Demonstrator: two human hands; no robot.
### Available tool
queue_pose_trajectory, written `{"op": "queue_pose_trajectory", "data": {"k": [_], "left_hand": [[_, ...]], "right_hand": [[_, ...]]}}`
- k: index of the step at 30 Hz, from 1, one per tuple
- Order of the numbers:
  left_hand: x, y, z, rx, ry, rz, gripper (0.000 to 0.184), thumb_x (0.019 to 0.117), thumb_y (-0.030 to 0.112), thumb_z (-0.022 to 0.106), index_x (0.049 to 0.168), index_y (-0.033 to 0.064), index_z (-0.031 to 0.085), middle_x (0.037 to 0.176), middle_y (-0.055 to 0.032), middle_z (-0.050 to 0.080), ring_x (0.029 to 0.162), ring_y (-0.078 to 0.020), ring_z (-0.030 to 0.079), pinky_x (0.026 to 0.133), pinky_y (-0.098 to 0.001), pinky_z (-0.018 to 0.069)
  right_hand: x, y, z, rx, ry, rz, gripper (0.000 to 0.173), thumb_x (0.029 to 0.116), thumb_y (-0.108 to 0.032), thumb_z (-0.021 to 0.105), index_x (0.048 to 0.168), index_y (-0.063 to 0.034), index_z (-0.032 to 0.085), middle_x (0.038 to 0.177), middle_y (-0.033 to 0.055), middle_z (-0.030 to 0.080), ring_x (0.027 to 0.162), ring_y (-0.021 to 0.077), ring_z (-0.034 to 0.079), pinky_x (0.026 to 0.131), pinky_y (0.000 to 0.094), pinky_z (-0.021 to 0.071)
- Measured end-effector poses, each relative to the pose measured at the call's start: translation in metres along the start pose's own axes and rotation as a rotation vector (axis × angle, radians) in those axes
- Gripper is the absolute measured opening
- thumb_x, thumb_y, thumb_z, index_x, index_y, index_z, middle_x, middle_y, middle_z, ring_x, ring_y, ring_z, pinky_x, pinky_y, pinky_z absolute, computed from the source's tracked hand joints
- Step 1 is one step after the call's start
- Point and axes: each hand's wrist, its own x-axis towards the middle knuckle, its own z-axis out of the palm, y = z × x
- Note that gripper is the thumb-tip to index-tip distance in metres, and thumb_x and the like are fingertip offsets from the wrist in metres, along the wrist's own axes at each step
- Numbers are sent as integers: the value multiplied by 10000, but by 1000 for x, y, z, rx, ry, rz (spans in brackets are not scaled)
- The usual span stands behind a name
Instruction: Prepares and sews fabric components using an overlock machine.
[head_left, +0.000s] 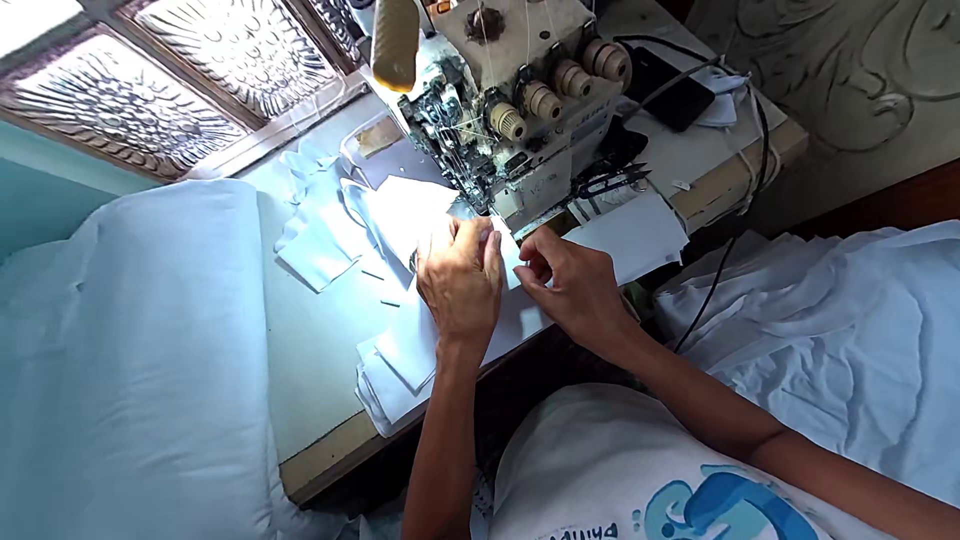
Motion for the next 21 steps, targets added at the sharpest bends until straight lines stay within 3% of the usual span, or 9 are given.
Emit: {"op": "queue_pose_trajectory", "data": {"k": [5, 7, 10, 15, 18, 21], "left_hand": [[19, -2, 9, 68, 65, -59, 204, 991, 152, 612, 1010, -33, 694, 890, -204, 689, 813, -355, 658, 771, -498, 492], [17, -3, 8, 93, 58, -33, 207, 1011, 164, 586, 982, -16, 684, 879, -194, 670, 808, -354, 646, 753, -499, 485], [11, -3, -2, 155, -19, 20, 212, 1048, 157, 525, 1053, 17, 683, 983, -205, 653, 910, -392, 652, 756, -531, 500], [41, -18, -2, 191, -60, -105, 284, 1010, 90, 510, 1148, -26, 729, 1171, -274, 679, 1130, -454, 636, 960, -587, 467], [60, -33, -2, 226, -83, -175, 292, 1022, 135, 510, 1153, -19, 720, 1225, -265, 662, 1207, -448, 597, 1018, -576, 442], [70, -49, -3, 227, -26, -190, 290, 1002, 133, 508, 1110, -29, 724, 1207, -258, 661, 1215, -434, 582, 1033, -551, 424]], "right_hand": [[8, 1, 5, -54, -12, -36, 125, 929, -40, 692, 1052, -15, 691, 801, 116, 637, 637, 237, 626, 533, 364, 499], [9, 2, 7, -79, -14, -48, 176, 939, -36, 687, 1108, -29, 739, 813, 123, 623, 671, 253, 631, 561, 369, 510], [12, 2, 11, -132, -20, -70, 216, 940, -24, 681, 1137, -53, 764, 804, 124, 582, 685, 268, 604, 562, 364, 485], [21, 0, 23, -256, -8, -90, 230, 938, -36, 650, 1139, -56, 761, 859, 146, 637, 748, 310, 645, 602, 407, 509], [13, -5, 16, -249, -55, -87, 290, 940, -45, 662, 1220, -63, 738, 864, 132, 613, 721, 287, 621, 589, 399, 495], [4, -3, 5, -212, -60, -90, 235, 951, -78, 671, 1171, -63, 753, 863, 125, 632, 715, 277, 638, 600, 398, 517]]}}
